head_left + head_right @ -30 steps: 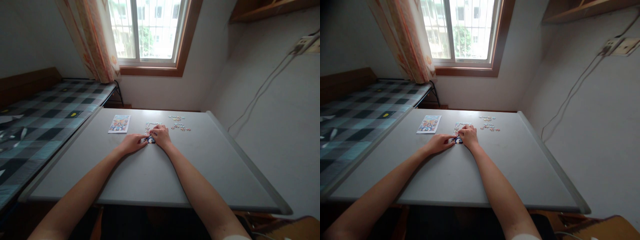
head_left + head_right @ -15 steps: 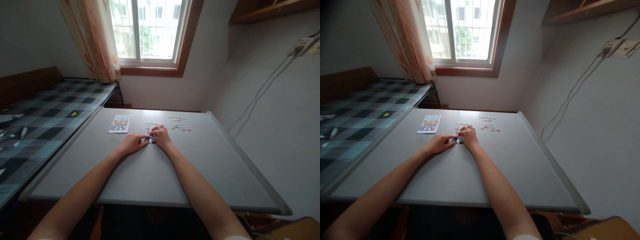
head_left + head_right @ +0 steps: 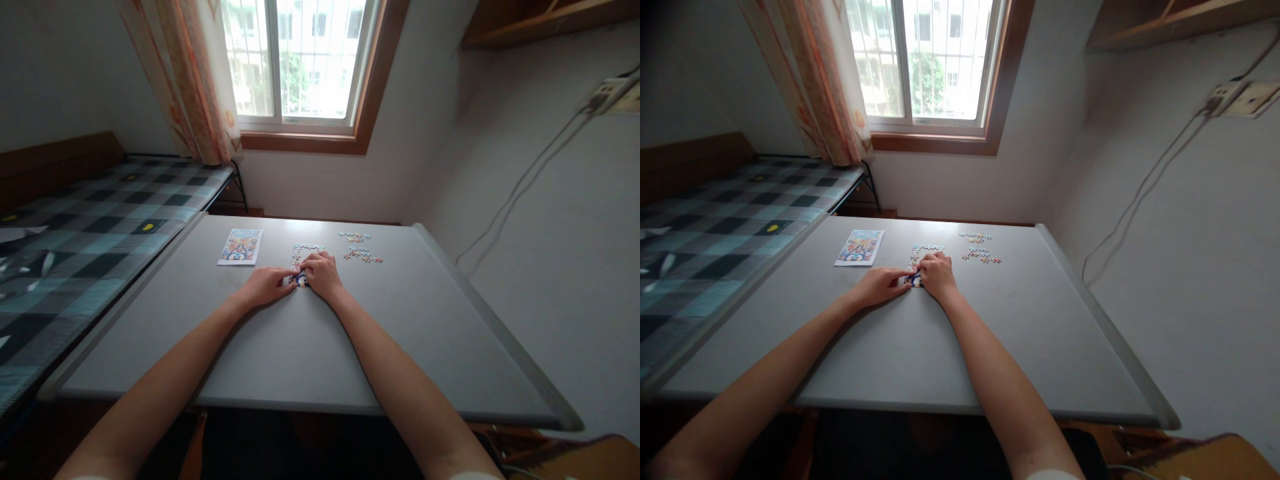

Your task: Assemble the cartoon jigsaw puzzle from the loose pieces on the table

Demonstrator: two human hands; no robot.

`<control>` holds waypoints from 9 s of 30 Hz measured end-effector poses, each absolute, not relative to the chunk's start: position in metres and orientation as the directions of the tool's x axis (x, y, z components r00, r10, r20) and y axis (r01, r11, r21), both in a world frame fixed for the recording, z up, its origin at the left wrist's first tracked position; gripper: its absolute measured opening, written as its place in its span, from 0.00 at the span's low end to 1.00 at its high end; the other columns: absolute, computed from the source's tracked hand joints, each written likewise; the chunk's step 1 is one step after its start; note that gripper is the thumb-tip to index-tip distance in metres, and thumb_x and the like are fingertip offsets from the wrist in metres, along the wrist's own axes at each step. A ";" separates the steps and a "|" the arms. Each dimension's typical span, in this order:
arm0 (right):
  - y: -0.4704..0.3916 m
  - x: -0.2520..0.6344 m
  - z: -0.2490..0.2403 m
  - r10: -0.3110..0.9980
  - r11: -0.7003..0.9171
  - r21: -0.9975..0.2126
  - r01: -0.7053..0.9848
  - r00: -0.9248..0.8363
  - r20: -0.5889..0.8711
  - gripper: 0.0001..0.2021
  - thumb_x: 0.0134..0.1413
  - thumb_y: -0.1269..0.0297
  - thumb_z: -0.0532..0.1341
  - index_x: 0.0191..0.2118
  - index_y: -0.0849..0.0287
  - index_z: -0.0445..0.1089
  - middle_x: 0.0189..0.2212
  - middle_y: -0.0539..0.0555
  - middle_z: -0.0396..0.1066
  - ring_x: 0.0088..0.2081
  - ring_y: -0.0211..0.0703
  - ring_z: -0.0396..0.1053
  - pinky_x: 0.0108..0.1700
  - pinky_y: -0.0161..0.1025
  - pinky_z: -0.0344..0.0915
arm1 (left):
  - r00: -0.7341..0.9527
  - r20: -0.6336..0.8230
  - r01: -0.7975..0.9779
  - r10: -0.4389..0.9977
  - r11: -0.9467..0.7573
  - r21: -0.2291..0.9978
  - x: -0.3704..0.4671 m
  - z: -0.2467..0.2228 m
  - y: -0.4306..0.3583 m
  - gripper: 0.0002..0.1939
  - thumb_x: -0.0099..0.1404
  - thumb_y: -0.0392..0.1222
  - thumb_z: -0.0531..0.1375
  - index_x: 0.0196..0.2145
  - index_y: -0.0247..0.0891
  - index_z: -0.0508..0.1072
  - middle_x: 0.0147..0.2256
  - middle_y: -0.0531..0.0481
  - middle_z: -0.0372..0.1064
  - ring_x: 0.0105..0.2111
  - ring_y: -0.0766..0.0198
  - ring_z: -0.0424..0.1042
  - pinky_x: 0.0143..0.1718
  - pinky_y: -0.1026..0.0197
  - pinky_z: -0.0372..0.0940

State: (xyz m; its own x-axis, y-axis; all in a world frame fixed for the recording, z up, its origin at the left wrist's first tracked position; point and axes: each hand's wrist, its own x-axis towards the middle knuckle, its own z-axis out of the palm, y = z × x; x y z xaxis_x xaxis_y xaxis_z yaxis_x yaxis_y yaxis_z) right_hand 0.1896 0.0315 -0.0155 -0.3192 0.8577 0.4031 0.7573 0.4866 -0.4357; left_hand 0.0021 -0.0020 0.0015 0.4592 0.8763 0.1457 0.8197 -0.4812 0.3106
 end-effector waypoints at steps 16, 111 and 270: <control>0.030 0.185 -0.011 0.859 0.494 -0.441 0.749 -0.341 0.383 0.13 0.54 0.71 0.55 0.38 0.54 0.76 0.34 0.52 0.77 0.46 0.47 0.62 0.50 0.45 0.52 | 0.464 0.164 0.818 0.871 -0.492 0.297 0.000 -0.003 0.000 0.19 0.65 0.54 0.54 0.51 0.51 0.72 0.26 0.55 0.71 0.25 0.66 0.66 0.26 0.66 0.52; 0.040 0.206 -0.025 0.942 0.254 -0.633 0.731 -0.038 0.334 0.20 0.48 0.80 0.53 0.30 0.51 0.79 0.41 0.54 0.67 0.46 0.46 0.58 0.53 0.44 0.54 | 0.474 0.161 0.812 0.866 -0.501 0.300 0.000 -0.001 -0.001 0.20 0.64 0.53 0.55 0.52 0.50 0.72 0.26 0.55 0.69 0.24 0.67 0.64 0.27 0.66 0.51; 0.048 0.285 -0.028 0.939 0.073 -0.559 0.826 0.132 0.317 0.16 0.51 0.72 0.53 0.42 0.64 0.76 0.40 0.61 0.69 0.40 0.45 0.68 0.50 0.40 0.62 | 0.459 0.129 0.833 0.879 -0.476 0.282 0.002 0.007 -0.004 0.21 0.64 0.54 0.54 0.52 0.49 0.72 0.26 0.54 0.68 0.25 0.67 0.64 0.26 0.66 0.52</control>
State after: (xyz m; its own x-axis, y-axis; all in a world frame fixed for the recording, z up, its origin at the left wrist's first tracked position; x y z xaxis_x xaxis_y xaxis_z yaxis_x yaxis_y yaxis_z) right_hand 0.2851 0.0480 -0.0283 0.1316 0.9391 0.3175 0.8258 0.0733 -0.5592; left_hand 0.0025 -0.0038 0.0067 0.4590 0.8790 0.1288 0.8327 -0.4762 0.2824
